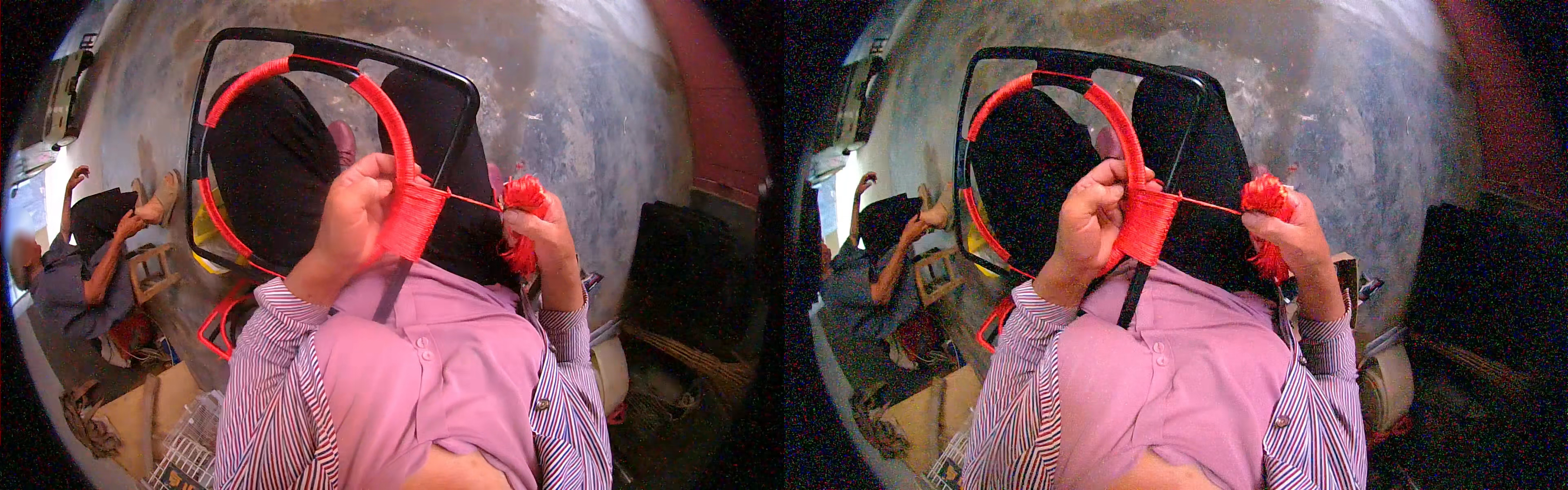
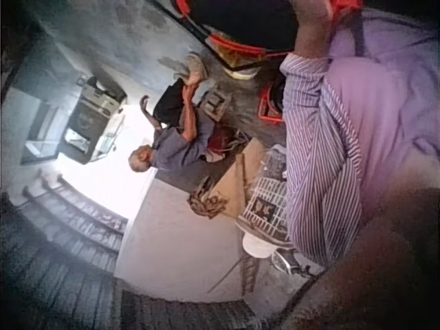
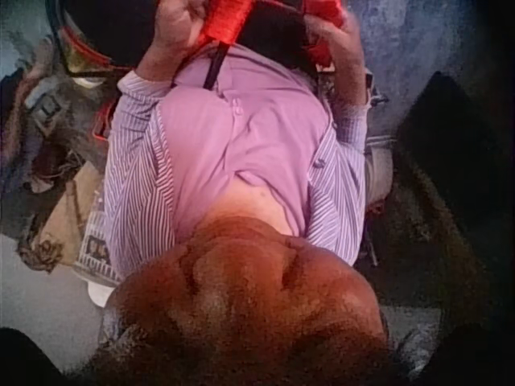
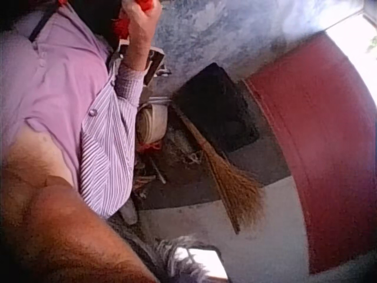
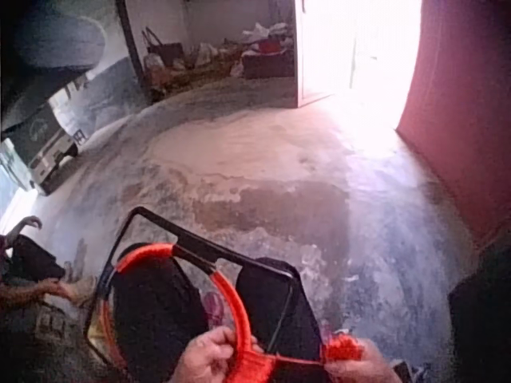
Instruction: Wrapping and tying red cord around a black circular frame.
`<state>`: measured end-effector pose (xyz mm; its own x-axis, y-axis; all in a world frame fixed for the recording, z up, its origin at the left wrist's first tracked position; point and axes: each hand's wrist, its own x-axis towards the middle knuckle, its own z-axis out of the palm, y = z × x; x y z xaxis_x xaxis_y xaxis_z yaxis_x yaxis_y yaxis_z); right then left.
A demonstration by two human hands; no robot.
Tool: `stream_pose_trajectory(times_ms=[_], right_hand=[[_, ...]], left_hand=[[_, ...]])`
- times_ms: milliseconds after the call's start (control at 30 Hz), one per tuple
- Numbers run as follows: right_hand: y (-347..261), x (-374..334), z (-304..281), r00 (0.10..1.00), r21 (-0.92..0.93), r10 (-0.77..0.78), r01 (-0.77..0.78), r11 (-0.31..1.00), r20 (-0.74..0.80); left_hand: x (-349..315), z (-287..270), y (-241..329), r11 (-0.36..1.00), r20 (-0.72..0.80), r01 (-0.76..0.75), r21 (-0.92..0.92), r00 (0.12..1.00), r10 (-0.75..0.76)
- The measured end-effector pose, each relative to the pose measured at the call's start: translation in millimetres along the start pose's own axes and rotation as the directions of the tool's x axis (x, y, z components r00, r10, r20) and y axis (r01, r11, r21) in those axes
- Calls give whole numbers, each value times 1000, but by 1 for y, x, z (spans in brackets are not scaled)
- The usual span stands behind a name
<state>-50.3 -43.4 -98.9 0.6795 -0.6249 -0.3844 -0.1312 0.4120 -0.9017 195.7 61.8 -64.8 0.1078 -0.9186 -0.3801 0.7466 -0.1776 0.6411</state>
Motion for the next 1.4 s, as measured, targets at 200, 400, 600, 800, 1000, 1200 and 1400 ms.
stream_pose_trajectory(times_ms=[200, 400, 600, 800, 1000, 1200, 1400], right_hand=[[13, 1, 6, 981, 326, -5, 70, 943, -195], [12, 1, 2, 992, 279, -3, 40, 959, -130], [8, 3, 5, 991, 208, 17, 11, 978, -131], [13, 4, 2, 995, 202, -7, 27, 979, -98], [11, 3, 3, 994, 191, 19, 2, 982, -111], [12, 2, 4, 986, 202, 18, 15, 979, -163], [8, -1, 4, 992, 214, 44, -18, 977, -120]], left_hand=[[2, 1, 0, 998, -53, 59, 18, 997, -58], [5, 1, -1, 998, -24, 59, -10, 998, -59], [8, 11, 3, 997, -74, 68, 22, 995, -66], [9, 18, 3, 995, -117, 53, 82, 992, -43], [13, 22, 0, 980, -192, 89, 177, 980, -54], [13, 21, 0, 982, -192, 84, 171, 980, -50], [11, 25, 3, 997, -193, 65, 31, 979, -58]])
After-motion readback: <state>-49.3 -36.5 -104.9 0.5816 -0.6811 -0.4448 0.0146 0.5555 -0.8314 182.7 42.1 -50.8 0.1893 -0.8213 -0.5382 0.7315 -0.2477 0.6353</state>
